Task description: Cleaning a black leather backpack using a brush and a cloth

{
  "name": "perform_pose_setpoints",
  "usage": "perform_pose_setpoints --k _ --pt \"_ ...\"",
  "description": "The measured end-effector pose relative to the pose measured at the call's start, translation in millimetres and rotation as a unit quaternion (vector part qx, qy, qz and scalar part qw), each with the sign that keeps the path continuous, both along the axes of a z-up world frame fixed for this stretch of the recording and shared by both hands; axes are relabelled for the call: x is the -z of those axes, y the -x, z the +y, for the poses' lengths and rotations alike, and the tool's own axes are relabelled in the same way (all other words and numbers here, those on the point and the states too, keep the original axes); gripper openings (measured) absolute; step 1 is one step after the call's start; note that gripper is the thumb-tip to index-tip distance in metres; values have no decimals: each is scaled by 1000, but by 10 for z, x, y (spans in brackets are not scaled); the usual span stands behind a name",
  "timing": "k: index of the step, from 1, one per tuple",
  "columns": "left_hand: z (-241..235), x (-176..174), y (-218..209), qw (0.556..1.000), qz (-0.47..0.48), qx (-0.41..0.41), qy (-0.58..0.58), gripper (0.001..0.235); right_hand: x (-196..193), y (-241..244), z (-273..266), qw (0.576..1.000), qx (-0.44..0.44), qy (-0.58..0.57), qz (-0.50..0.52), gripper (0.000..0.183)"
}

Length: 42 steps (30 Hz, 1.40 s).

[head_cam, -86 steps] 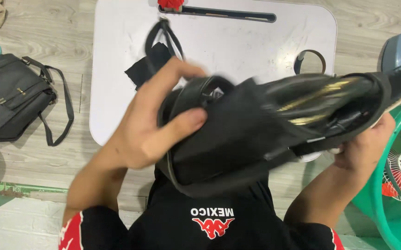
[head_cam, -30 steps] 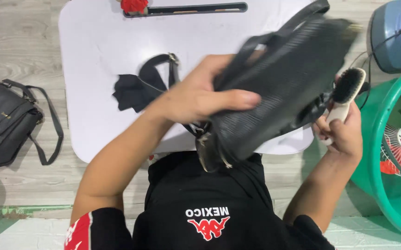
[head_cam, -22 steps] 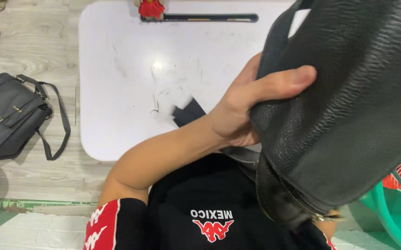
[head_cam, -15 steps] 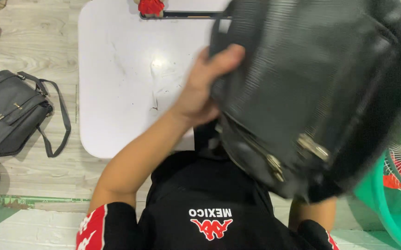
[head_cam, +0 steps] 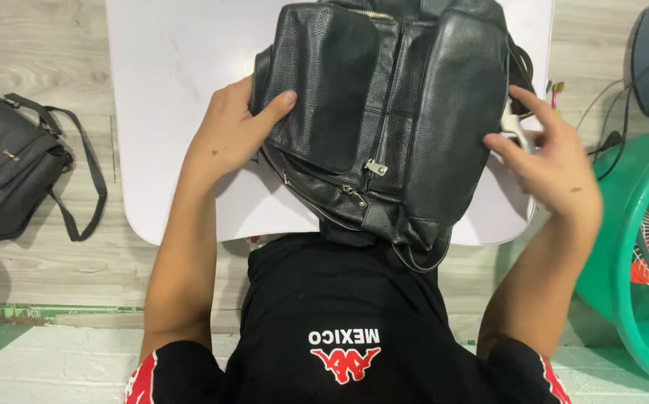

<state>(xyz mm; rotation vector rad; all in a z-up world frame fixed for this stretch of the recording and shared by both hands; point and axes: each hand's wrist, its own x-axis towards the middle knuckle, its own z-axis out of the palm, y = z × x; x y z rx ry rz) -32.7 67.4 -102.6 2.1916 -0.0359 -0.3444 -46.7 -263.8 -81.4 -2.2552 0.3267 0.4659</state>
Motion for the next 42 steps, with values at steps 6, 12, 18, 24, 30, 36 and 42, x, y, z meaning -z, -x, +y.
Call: perform_pose_setpoints --k 6,12,18,24,30,36,42 --pt "34 -77 412 940 -274 -65 -193 18 150 161 -495 991 21 91 -95 31" --pt "-219 195 1128 974 -17 9 -225 27 588 409 -280 949 43 68 -306 13" --pt "-652 272 1322 951 -220 13 -219 45 91 402 739 947 -107 202 -224 60" --pt "-662 372 1226 980 1 80 -181 40 103 273 695 962 -111 168 -186 49" --pt "-362 -16 1020 987 113 96 66 23 682 238 0 946 -1 -111 -303 34" --pt "669 207 1148 984 44 -105 135 14 634 383 -109 886 207 -314 -270 31" --pt "720 61 653 964 -179 -188 -50 21 309 457 -97 951 37 -117 -283 23"
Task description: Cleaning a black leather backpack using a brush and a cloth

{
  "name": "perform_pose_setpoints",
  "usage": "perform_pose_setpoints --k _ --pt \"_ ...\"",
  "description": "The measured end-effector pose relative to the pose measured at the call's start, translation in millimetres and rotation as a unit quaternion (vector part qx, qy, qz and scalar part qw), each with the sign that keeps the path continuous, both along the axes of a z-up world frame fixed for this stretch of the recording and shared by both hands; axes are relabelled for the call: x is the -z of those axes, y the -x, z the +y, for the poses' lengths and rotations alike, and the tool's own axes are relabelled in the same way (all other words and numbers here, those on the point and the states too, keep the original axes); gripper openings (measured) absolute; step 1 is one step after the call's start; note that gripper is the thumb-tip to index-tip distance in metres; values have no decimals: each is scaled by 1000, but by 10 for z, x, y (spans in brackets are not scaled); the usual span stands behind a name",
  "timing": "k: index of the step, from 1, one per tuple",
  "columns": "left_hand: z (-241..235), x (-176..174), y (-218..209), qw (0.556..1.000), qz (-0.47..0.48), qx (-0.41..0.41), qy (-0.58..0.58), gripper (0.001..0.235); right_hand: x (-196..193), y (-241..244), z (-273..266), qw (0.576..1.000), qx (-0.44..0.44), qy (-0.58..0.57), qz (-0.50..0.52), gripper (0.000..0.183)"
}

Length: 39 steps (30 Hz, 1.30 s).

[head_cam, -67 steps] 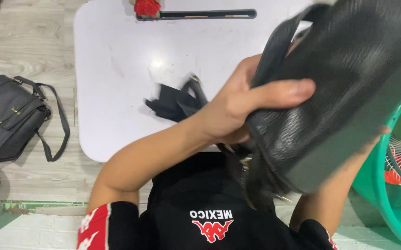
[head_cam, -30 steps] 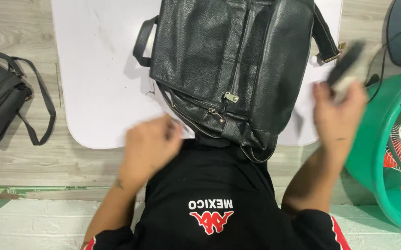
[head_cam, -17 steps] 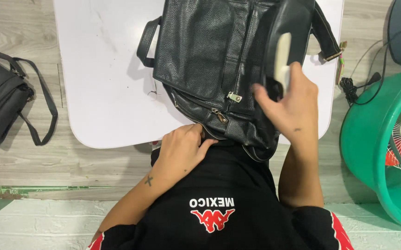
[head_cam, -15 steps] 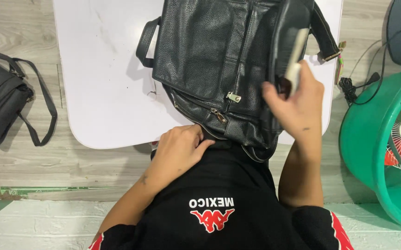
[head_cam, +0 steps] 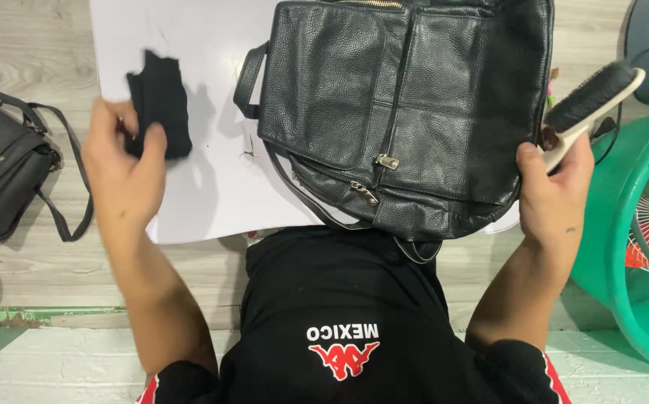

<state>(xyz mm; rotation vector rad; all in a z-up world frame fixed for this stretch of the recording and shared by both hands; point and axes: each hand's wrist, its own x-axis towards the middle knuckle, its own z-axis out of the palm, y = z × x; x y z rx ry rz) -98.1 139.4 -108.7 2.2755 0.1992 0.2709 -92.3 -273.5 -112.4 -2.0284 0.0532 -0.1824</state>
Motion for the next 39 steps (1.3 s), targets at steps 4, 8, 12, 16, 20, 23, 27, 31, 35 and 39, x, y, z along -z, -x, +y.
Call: perform_pose_setpoints --k 4,8,12,16,20,23,27,31,35,39 --pt "-231 -85 -247 992 -28 44 -115 25 -109 2 49 998 -12 64 10 31" --pt "-490 -37 -337 967 -102 -18 -233 30 -106 -22 51 998 -34 16 40 26" --pt "-848 -360 -470 961 263 82 -3 81 -135 -19 86 995 -36 -54 73 32" --pt "-834 -100 -538 976 188 106 16 40 113 -47 -52 979 -23 -180 87 31" --pt "-739 -154 -445 980 20 148 128 24 243 -83 -74 960 -2 -277 48 29" --pt "-605 -275 -285 975 -38 127 178 26 444 -133 -11 922 -11 -385 45 31" --pt "-337 30 -196 966 -62 119 219 12 559 -181 -13 963 -20 -245 112 30" --pt "-463 43 -176 991 86 99 -20 26 39 -79 128 993 -11 57 101 14" --pt "-678 -171 -97 989 91 72 -87 43 -92 2 192 947 -78 308 -49 28" --pt "-1084 -364 -209 974 -122 170 -83 41 -199 -14 387 950 -62 281 -123 26"
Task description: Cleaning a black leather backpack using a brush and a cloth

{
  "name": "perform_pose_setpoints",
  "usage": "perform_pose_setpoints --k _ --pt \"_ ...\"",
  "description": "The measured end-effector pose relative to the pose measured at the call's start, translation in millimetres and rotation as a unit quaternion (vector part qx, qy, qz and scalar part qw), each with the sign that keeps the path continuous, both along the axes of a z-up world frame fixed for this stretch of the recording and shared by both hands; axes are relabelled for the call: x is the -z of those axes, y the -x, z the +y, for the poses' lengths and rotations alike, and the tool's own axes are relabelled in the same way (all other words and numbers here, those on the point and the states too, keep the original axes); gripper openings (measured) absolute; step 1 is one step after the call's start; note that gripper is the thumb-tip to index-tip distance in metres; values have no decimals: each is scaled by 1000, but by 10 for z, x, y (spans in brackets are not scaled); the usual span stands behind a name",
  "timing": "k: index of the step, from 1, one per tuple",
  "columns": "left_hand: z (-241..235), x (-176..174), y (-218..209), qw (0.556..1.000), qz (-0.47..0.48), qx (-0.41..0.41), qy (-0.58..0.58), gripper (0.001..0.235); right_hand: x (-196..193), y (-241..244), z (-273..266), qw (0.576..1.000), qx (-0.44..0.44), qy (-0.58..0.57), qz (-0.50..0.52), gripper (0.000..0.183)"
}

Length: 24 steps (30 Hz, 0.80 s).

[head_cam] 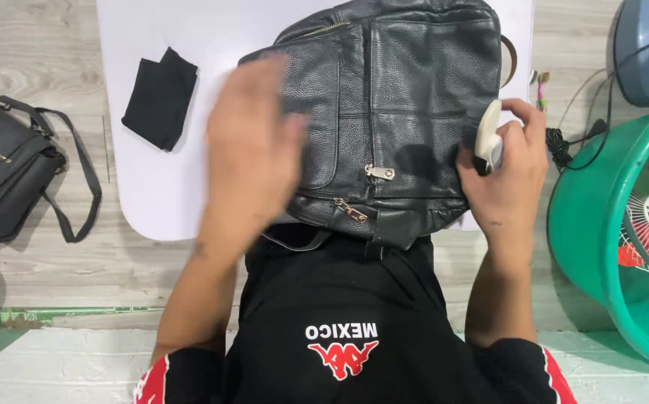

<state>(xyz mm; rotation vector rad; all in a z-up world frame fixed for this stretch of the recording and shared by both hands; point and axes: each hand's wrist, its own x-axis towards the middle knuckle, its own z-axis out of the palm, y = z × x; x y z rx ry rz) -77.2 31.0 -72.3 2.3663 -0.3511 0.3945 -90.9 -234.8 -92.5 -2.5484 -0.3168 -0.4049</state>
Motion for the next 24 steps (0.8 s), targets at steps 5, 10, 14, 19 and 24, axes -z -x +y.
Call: perform_pose_setpoints --k 5,10,14,19,24 --pt "-705 61 -65 964 129 108 -207 67 -42 -14 66 999 -17 20 27 34" --pt "-743 385 -80 944 164 148 -245 75 236 10 -1 998 7 21 54 62" --pt "-576 489 -67 945 113 158 -261 66 429 34 -32 998 23 -8 49 62" --pt "-482 413 -137 948 87 171 -254 66 301 28 -76 996 9 -70 49 52" --pt "-143 105 -172 963 137 215 -84 52 223 5 -292 986 113 -119 28 14"
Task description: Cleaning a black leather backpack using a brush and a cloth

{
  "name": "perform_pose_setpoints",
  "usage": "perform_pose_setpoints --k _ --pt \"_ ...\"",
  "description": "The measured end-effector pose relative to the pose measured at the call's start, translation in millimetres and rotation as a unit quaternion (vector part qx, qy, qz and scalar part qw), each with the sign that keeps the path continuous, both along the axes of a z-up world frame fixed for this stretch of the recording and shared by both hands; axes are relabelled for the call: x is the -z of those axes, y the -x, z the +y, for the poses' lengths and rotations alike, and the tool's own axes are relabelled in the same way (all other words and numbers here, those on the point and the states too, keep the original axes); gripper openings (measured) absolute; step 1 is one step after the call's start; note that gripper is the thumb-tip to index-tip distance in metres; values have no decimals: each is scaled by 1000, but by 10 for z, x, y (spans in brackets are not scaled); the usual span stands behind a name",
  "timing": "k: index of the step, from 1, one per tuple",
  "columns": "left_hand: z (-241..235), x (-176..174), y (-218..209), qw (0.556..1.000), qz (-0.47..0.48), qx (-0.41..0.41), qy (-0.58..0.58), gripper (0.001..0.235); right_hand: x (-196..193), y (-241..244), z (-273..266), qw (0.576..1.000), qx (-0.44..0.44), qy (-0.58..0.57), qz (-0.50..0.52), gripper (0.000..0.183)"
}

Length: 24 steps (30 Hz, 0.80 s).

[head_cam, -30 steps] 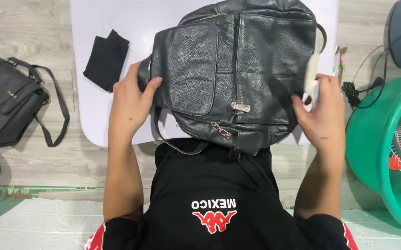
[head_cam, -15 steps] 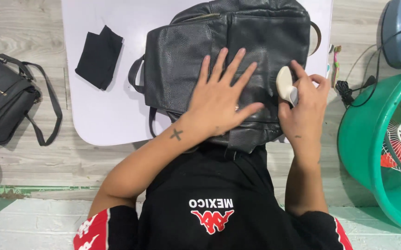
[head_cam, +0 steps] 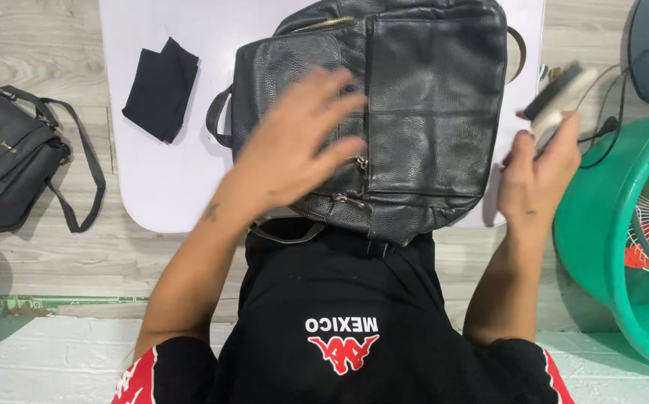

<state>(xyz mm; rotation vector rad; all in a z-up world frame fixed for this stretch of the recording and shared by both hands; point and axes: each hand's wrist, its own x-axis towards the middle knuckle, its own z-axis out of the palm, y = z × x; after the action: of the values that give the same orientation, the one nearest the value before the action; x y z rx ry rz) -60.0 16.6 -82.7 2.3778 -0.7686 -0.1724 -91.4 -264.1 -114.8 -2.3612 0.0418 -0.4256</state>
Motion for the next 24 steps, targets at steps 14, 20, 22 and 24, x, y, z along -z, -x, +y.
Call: perform_pose_setpoints --k 14,20,22,24 --pt "365 100 145 905 124 -377 -151 73 163 80 -97 977 -37 202 56 43" --pt "444 153 96 921 110 -373 -4 54 -54 118 34 981 -87 159 -72 35" --pt "474 149 88 922 123 -362 63 48 -74 159 118 981 -104 113 -119 26" --pt "502 155 56 918 78 -280 268 36 -48 202 213 984 -154 -89 -16 31"
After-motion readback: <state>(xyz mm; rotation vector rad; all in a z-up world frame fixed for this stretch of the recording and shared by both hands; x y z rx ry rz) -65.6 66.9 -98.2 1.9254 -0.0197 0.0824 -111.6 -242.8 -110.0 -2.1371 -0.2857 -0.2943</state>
